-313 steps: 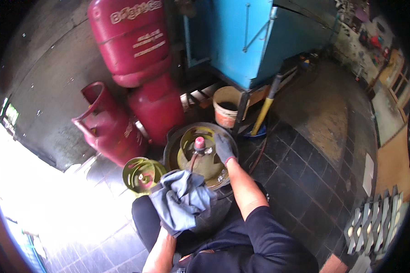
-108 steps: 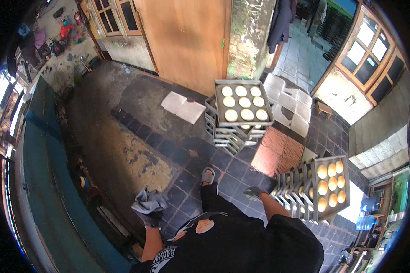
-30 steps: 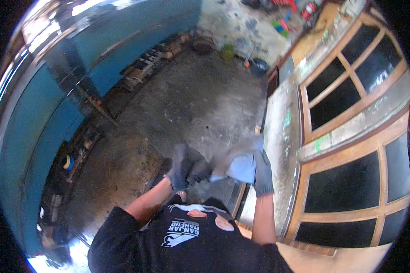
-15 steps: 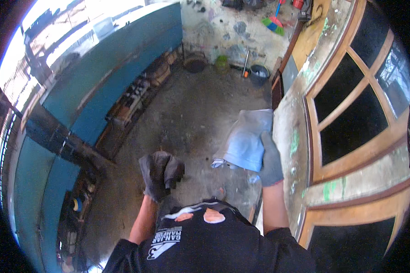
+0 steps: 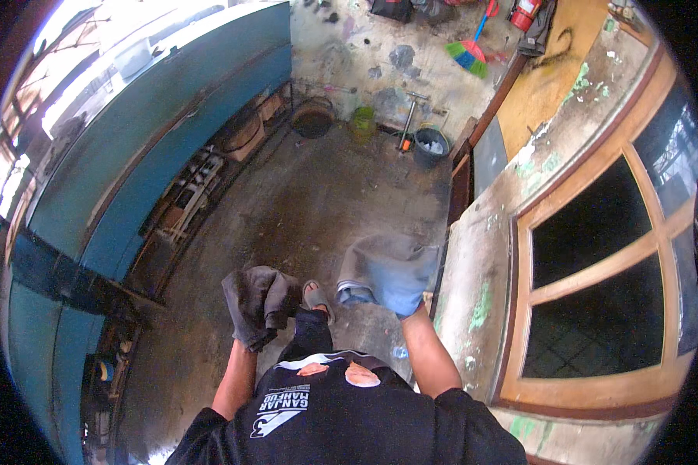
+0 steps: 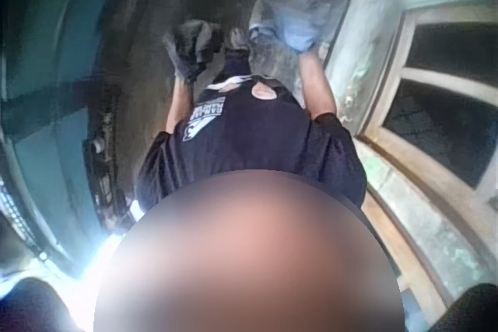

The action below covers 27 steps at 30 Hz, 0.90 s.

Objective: The person uses gloves and cloths to pull trays of baked buns from a large oven and places them onto a cooling rack.

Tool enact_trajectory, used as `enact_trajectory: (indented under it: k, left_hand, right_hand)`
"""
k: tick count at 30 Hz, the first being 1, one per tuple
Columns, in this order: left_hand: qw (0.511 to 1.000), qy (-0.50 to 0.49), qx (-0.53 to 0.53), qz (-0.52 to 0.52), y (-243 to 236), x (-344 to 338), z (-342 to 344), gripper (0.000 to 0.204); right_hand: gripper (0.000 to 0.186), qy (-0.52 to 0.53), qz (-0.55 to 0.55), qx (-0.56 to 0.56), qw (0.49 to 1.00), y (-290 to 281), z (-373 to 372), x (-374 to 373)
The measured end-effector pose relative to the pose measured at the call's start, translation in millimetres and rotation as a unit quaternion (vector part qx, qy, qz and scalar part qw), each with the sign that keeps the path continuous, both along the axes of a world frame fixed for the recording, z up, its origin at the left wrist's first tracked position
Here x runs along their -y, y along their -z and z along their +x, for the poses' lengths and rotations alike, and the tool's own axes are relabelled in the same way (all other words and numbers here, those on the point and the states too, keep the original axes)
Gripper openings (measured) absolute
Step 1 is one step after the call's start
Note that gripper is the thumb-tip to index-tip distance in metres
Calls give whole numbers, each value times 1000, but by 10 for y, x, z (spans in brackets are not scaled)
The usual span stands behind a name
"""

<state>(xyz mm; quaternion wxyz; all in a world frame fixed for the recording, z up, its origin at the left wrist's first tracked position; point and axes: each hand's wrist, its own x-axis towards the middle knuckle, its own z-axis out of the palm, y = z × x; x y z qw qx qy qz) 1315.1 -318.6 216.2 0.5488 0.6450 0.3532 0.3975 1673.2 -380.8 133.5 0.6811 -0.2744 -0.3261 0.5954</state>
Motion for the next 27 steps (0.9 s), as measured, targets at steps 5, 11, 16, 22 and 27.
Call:
enact_trajectory:
  k: [5, 11, 16, 22, 27]
  left_hand:
    - [992, 50, 94, -64, -129, -1061, 923, 49]
    - [932, 153, 264, -197, -170, -2645, 2016, 47]
    - [846, 214, 411, -262, -299, -3379, 2554, 55]
    - [908, 76, 375, -168, -352, -3833, 3029, 40]
    - [877, 4, 422, -230, -1049, -3899, 3068, 37]
  right_hand:
    - [54, 58, -31, 139, 988, -629, 500, -539]
    - [35, 216, -65, -22, 974, -1946, 860, -1326]
    - [32, 321, -85, 599, 728, -1417, 1464, -1930]
    - [22, 255, -57, 344, 902, -1142, 1922, -2765]
    - [21, 58, -113, 295, 947, -1311, 2174, -3898]
